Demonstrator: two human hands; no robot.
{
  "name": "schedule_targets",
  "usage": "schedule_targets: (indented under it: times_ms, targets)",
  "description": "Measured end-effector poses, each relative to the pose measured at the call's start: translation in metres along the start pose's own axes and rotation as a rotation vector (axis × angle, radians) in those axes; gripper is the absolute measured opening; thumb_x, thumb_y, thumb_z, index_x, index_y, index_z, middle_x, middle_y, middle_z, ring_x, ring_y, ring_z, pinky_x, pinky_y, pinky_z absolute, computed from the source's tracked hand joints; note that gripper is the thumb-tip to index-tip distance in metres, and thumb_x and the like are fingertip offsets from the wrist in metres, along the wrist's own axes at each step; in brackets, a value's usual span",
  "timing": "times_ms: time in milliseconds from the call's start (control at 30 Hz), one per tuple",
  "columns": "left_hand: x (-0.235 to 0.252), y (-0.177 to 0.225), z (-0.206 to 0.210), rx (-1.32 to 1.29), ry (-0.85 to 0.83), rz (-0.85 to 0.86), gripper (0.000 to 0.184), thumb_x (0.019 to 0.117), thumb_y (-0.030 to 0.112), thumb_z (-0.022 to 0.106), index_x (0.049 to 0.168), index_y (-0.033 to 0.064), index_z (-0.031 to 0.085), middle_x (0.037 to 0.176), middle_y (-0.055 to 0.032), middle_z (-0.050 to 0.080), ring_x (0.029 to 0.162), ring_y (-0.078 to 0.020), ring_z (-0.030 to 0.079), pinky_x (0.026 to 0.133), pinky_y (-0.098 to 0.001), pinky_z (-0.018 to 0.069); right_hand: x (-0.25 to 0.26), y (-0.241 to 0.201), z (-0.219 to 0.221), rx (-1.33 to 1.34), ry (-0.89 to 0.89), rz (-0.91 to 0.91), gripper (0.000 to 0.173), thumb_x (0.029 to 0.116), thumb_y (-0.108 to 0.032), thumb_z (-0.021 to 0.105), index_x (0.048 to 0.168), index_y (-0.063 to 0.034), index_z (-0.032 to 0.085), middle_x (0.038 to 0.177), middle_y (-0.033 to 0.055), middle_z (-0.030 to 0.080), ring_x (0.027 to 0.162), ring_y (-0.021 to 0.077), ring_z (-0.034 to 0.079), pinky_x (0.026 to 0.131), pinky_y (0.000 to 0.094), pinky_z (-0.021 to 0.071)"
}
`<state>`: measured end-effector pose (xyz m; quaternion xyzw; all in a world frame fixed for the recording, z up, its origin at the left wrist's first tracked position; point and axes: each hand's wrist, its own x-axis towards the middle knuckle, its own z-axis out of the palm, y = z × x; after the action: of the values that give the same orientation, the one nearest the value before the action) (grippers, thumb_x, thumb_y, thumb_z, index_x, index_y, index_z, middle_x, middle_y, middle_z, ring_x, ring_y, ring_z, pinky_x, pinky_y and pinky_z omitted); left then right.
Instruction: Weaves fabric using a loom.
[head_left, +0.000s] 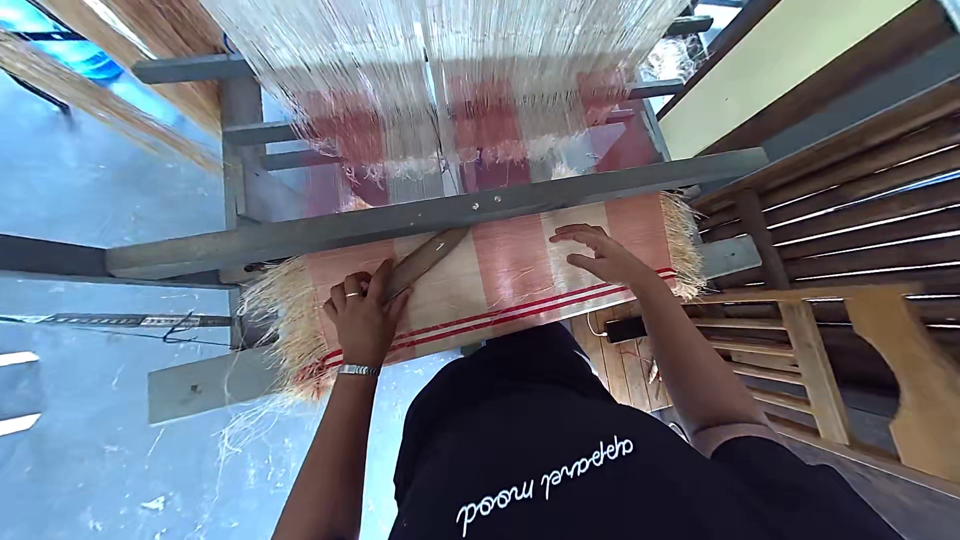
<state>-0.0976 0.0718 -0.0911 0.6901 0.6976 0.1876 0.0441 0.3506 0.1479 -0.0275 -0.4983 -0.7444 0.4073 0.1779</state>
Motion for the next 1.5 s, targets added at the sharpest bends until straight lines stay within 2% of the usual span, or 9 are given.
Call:
schedule_targets:
  times_ms: [167,367,500,600,700,767,900,1133,1500]
  targets:
    - [-0.013,0.044,-0.008,-0.187,0.167,-0.013,0.064,0.0965,0.052,0.064,0.148,0.0165,0.053,0.139,-0.021,0.055,0.131,-0.0459,0.046,0.105,-0.0676,0.0332,0.013,0.008,0.002,0.055,-0.039,0.064,0.019,0.0954,-0.023,0.073,0.108,-0.0097,0.077,0.129,0.0092,0.067,0.122,0.0274,0.059,0.099,0.0515,0.0492]
    - [0.001,0.136,-0.025,-0.849,-0.127,0.154,0.048,0.107,0.031,0.052,0.145,0.0024,0.049,0.147,-0.0136,0.055,0.137,-0.0251,0.052,0.114,-0.0489,0.0449,0.008,-0.073,0.019,0.563,0.15,0.077,0.013,0.0935,-0.012,0.074,0.106,-0.0066,0.075,0.093,0.0029,0.074,0.075,0.0088,0.065,0.073,0.0269,0.057]
    - [0.014,0.178,-0.026,-1.179,-0.42,0.196,0.061,0.1045,0.029,0.058,0.154,0.0023,0.035,0.144,-0.0117,0.057,0.133,-0.0177,0.055,0.114,-0.0415,0.0466,0.014,-0.108,0.037,0.771,0.226,0.016,0.013,0.0925,-0.011,0.075,0.104,-0.005,0.074,0.09,0.0048,0.072,0.076,0.0108,0.066,0.073,0.0282,0.0584]
    - [0.012,0.183,-0.031,-1.309,-0.579,0.184,0.041,0.1099,0.025,0.047,0.142,0.0,0.045,0.092,-0.0058,0.067,0.081,-0.0119,0.067,0.077,-0.0317,0.0591,0.017,-0.119,0.033,0.811,0.268,0.039,0.013,0.0956,-0.012,0.072,0.105,-0.0043,0.076,0.098,0.0063,0.074,0.079,0.0101,0.067,0.075,0.0265,0.0583]
    - [0.003,0.171,-0.038,-1.293,-0.606,0.198,0.033,0.1122,0.025,0.036,0.118,0.0037,0.061,0.071,0.0033,0.049,0.057,-0.0049,0.047,0.055,-0.0226,0.0439,0.015,-0.122,0.023,0.848,0.275,0.052,0.014,0.0979,-0.013,0.069,0.107,-0.0053,0.077,0.096,0.005,0.073,0.072,0.0068,0.06,0.066,0.0221,0.0526]
    - [-0.002,0.164,-0.041,-1.212,-0.527,0.189,0.032,0.1106,0.029,0.043,0.122,0.0031,0.058,0.077,0.0011,0.053,0.063,-0.0055,0.051,0.059,-0.0234,0.0462,0.013,-0.124,0.02,0.867,0.271,0.048,0.013,0.097,-0.01,0.069,0.106,-0.0042,0.077,0.095,0.0063,0.073,0.07,0.0074,0.062,0.065,0.0221,0.054]
    - [0.004,0.164,-0.045,-1.196,-0.3,0.161,0.062,0.105,0.035,0.057,0.149,-0.0026,0.036,0.127,-0.0138,0.065,0.12,-0.0202,0.064,0.106,-0.0408,0.052,0.012,-0.137,0.027,0.688,0.23,-0.034,0.013,0.0943,-0.006,0.072,0.106,-0.002,0.076,0.095,0.0081,0.075,0.075,0.0128,0.07,0.071,0.0278,0.0615]
    - [0.021,0.178,-0.06,-1.693,-0.181,-0.257,0.019,0.1028,0.011,0.06,0.121,0.0075,0.061,0.101,-0.0061,0.065,0.068,-0.0107,0.06,0.065,-0.0272,0.0551,0.022,-0.157,0.041,0.469,0.186,-0.138,0.019,0.0918,-0.003,0.074,0.11,-0.0037,0.072,0.092,0.006,0.076,0.079,0.0152,0.073,0.075,0.0301,0.0642]
    - [0.025,0.164,-0.059,-1.44,-0.051,-0.283,0.012,0.097,0.013,0.07,0.107,0.0073,0.073,0.083,-0.0013,0.067,0.061,-0.005,0.05,0.055,-0.0201,0.0399,0.03,-0.162,0.052,0.27,0.285,-0.244,0.03,0.0901,-0.006,0.076,0.118,-0.0068,0.064,0.094,0.0004,0.075,0.081,0.0099,0.074,0.077,0.0282,0.0648]
